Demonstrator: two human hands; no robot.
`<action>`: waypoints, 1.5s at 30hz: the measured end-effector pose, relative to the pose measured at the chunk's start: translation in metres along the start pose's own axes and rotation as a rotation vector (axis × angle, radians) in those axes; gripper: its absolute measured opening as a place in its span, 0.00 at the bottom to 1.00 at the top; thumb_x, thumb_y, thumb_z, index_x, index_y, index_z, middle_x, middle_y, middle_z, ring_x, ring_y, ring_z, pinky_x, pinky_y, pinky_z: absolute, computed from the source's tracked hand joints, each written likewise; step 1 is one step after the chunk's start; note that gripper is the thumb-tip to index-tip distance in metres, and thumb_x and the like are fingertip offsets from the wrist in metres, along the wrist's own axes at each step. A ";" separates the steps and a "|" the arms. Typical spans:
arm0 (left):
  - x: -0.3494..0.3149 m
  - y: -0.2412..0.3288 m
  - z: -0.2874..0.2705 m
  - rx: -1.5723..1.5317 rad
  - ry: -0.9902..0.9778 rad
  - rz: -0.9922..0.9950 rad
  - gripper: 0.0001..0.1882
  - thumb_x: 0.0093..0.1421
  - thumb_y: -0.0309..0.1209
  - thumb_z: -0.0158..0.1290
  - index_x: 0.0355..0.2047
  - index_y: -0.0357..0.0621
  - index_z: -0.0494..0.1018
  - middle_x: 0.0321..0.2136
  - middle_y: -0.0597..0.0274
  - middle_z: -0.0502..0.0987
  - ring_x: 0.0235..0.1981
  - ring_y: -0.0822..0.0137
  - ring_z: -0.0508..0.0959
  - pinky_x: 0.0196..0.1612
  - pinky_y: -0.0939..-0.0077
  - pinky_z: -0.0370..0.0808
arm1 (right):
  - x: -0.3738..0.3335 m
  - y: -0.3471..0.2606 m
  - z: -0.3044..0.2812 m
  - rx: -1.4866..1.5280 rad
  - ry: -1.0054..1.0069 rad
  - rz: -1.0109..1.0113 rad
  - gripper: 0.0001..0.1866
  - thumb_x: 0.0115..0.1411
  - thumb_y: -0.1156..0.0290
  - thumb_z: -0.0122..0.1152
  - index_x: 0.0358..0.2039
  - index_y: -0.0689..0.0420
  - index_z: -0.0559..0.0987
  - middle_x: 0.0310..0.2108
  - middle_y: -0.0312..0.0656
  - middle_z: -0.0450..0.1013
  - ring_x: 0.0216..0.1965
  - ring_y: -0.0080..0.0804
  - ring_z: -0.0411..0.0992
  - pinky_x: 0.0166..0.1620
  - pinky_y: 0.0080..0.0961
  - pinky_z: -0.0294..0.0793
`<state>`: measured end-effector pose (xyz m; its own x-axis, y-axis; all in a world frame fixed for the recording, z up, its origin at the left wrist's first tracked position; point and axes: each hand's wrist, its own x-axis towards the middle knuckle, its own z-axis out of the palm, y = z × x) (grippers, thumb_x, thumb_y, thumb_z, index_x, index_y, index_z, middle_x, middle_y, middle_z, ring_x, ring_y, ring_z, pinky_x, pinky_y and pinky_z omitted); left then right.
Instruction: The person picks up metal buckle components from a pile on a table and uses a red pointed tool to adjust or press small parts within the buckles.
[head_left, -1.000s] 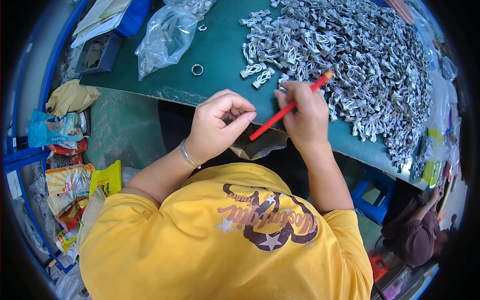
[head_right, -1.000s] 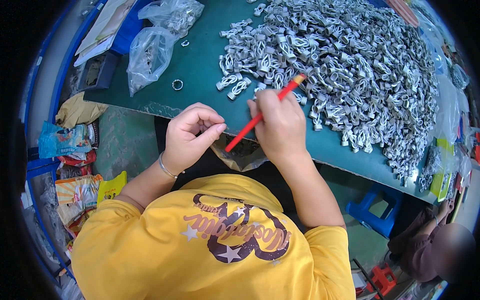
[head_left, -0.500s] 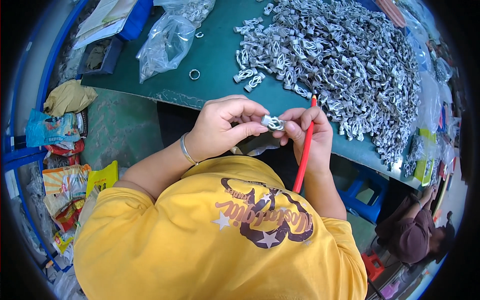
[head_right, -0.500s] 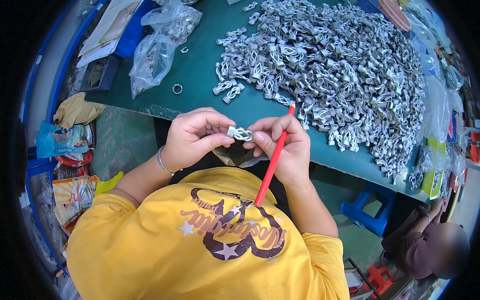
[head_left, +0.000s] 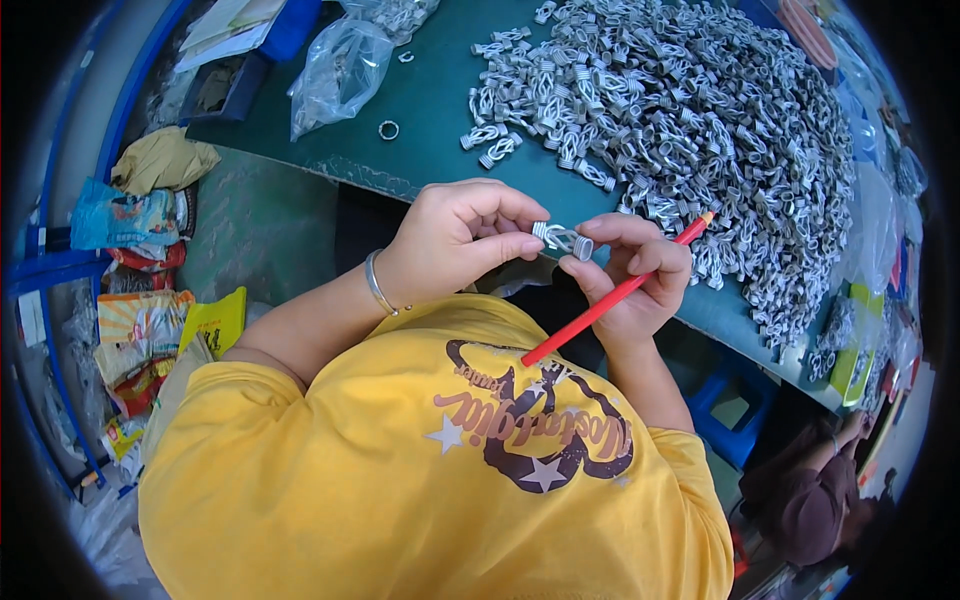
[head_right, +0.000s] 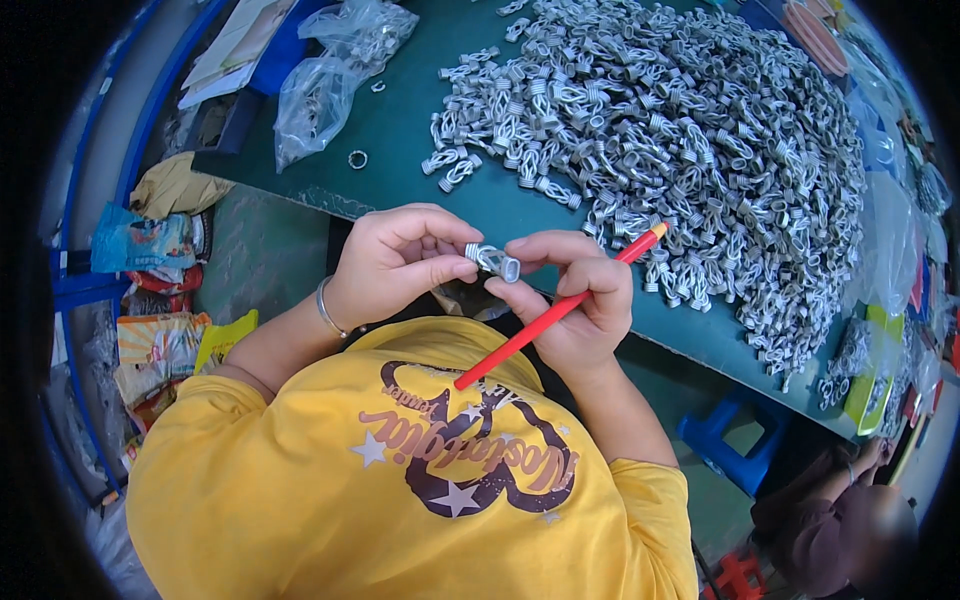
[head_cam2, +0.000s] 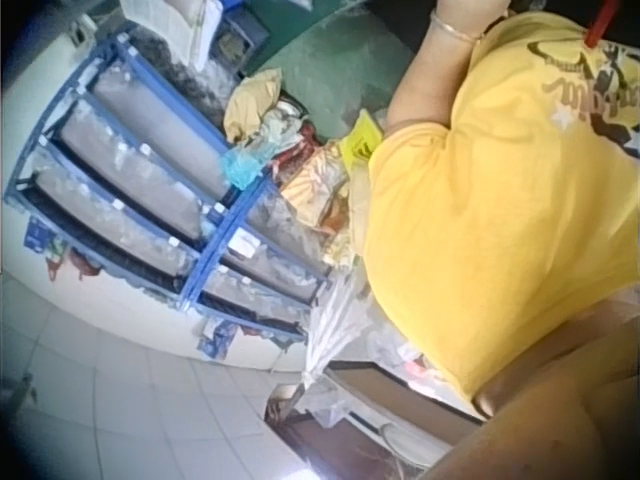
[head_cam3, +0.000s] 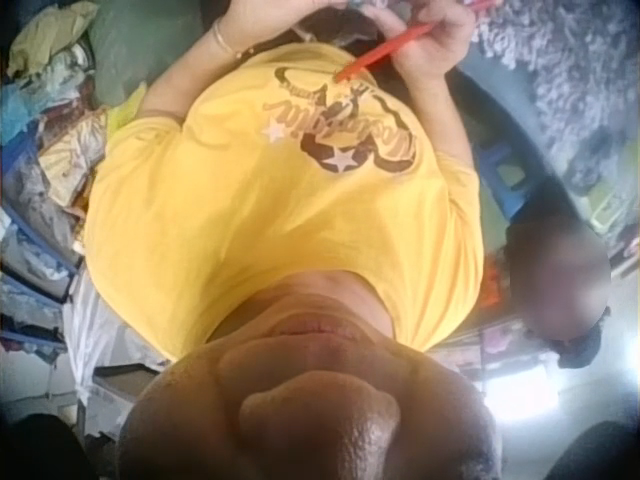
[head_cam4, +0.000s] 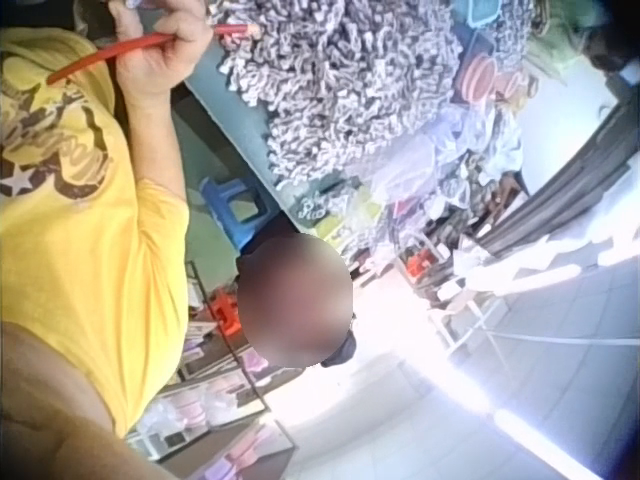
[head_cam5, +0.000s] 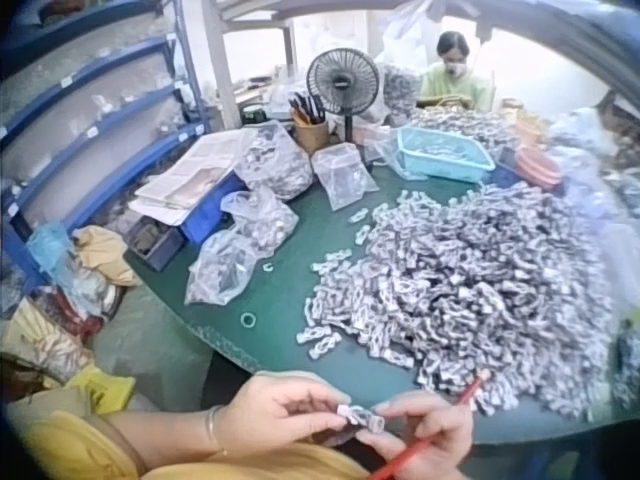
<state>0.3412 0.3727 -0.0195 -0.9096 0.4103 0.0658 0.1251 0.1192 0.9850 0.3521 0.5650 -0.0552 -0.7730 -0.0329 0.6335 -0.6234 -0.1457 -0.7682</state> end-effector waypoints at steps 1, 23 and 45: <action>-0.001 0.000 0.004 -0.100 0.005 -0.060 0.11 0.52 0.19 0.57 0.37 0.33 0.73 0.31 0.61 0.75 0.30 0.77 0.76 0.32 0.87 0.73 | 0.004 -0.002 0.002 -0.032 0.002 -0.037 0.24 0.44 0.81 0.69 0.28 0.55 0.58 0.32 0.50 0.74 0.31 0.32 0.73 0.29 0.22 0.73; -0.028 -0.031 -0.012 0.206 -0.139 -0.228 0.14 0.53 0.22 0.55 0.41 0.34 0.72 0.34 0.53 0.77 0.35 0.68 0.79 0.38 0.79 0.76 | 0.039 0.007 -0.014 -1.334 -0.526 0.028 0.08 0.41 0.80 0.54 0.24 0.59 0.67 0.20 0.45 0.67 0.26 0.42 0.67 0.26 0.35 0.68; 0.013 -0.011 -0.030 0.042 -0.049 0.178 0.11 0.47 0.19 0.60 0.33 0.35 0.75 0.27 0.63 0.74 0.25 0.77 0.75 0.27 0.86 0.72 | 0.010 0.004 0.016 0.313 -0.002 0.750 0.13 0.53 0.86 0.55 0.26 0.56 0.62 0.33 0.45 0.71 0.30 0.24 0.71 0.30 0.15 0.71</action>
<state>0.3164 0.3493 -0.0243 -0.8512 0.4717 0.2300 0.2999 0.0777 0.9508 0.3434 0.5482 -0.0504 -0.9716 -0.2331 -0.0394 0.1226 -0.3542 -0.9271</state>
